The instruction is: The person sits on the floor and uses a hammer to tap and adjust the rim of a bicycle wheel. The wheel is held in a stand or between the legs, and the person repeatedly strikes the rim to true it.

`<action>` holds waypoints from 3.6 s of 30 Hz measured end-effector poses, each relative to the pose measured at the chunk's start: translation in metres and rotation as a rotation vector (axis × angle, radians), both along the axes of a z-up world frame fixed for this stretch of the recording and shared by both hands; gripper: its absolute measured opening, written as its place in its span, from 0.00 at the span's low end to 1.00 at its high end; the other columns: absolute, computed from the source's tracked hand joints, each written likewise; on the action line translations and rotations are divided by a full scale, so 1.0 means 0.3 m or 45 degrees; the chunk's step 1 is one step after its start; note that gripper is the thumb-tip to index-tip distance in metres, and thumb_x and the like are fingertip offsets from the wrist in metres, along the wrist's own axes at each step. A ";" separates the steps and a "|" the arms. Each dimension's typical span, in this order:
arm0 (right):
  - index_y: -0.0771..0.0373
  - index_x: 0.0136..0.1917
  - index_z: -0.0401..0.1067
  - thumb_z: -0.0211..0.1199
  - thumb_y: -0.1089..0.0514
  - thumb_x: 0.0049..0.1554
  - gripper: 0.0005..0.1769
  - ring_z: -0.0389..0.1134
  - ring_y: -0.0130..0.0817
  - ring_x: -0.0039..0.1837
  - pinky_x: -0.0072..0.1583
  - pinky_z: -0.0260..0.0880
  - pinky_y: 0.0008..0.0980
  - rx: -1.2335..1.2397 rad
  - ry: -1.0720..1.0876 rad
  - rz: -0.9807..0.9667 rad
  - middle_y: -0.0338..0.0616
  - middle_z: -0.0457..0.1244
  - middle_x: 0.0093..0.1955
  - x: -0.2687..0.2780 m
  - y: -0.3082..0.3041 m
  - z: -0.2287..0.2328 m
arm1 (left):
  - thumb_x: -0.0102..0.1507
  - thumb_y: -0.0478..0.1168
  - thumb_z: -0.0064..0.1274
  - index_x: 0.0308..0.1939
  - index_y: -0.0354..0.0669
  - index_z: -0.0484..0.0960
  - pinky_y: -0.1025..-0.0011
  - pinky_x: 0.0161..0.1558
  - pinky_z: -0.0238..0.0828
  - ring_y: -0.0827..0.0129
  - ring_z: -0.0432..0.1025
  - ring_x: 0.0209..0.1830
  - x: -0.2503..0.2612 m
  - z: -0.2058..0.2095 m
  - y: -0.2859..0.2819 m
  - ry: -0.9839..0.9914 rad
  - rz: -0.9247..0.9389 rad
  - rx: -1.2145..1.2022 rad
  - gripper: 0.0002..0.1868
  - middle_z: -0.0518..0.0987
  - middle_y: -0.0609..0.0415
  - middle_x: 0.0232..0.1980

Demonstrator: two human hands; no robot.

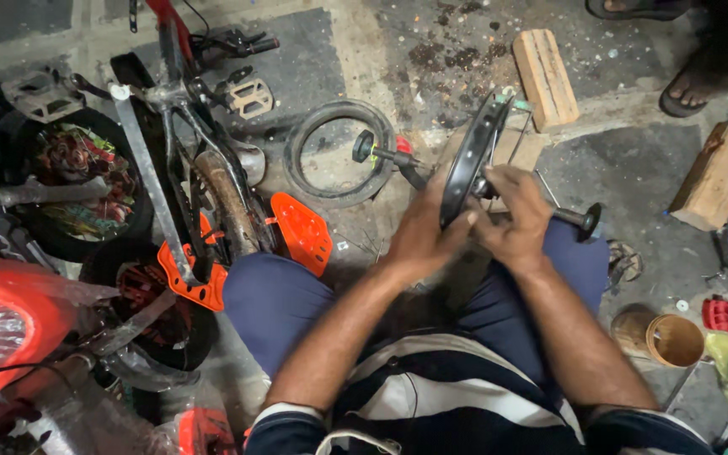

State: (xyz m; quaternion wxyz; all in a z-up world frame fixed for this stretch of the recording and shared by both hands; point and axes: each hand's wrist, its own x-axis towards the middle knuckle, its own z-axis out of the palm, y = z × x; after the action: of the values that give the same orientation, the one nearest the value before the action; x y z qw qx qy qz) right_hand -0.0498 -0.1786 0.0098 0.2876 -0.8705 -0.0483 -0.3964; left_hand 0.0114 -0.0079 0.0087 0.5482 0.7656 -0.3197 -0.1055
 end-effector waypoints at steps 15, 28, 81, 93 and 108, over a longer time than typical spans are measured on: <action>0.69 0.61 0.75 0.70 0.67 0.59 0.16 0.70 0.25 0.55 0.58 0.71 0.27 0.669 0.523 0.342 0.42 0.70 0.54 0.008 -0.138 -0.118 | 0.70 0.45 0.50 0.75 0.30 0.58 0.50 0.64 0.68 0.36 0.71 0.64 -0.168 -0.264 0.072 -0.095 0.059 -0.133 0.35 0.72 0.28 0.66; 0.69 0.61 0.70 0.69 0.66 0.52 0.23 0.66 0.24 0.49 0.48 0.68 0.27 0.799 0.746 0.613 0.36 0.67 0.50 0.061 -0.111 -0.041 | 0.69 0.46 0.53 0.66 0.27 0.66 0.47 0.47 0.72 0.35 0.74 0.44 -0.188 -0.405 0.051 -0.210 0.141 -0.095 0.29 0.77 0.30 0.47; 0.69 0.59 0.74 0.63 0.65 0.62 0.12 0.71 0.34 0.51 0.54 0.70 0.30 0.513 0.493 0.262 0.49 0.70 0.50 0.025 -0.087 -0.094 | 0.63 0.43 0.56 0.72 0.27 0.57 0.47 0.53 0.72 0.34 0.74 0.52 -0.100 -0.116 0.043 -0.206 0.109 0.065 0.40 0.77 0.26 0.55; 0.65 0.47 0.69 0.71 0.65 0.47 0.15 0.67 0.51 0.55 0.59 0.66 0.45 -0.147 0.069 0.054 0.50 0.66 0.47 0.083 -0.048 -0.014 | 0.63 0.44 0.57 0.71 0.22 0.57 0.46 0.47 0.72 0.35 0.75 0.44 -0.098 -0.151 0.029 -0.295 0.120 0.163 0.41 0.77 0.26 0.49; 0.65 0.67 0.71 0.60 0.59 0.64 0.19 0.65 0.31 0.67 0.68 0.63 0.33 0.760 0.831 0.608 0.41 0.68 0.63 0.085 -0.144 -0.023 | 0.62 0.43 0.58 0.68 0.23 0.60 0.50 0.38 0.73 0.39 0.76 0.36 -0.084 -0.146 0.032 -0.348 0.120 0.065 0.37 0.80 0.31 0.41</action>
State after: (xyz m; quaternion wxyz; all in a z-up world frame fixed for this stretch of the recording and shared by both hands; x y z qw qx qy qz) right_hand -0.0242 -0.2218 0.0030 0.6069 -0.7935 -0.0380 -0.0233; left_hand -0.0139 0.0016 -0.0350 0.4843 0.8007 -0.3523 0.0176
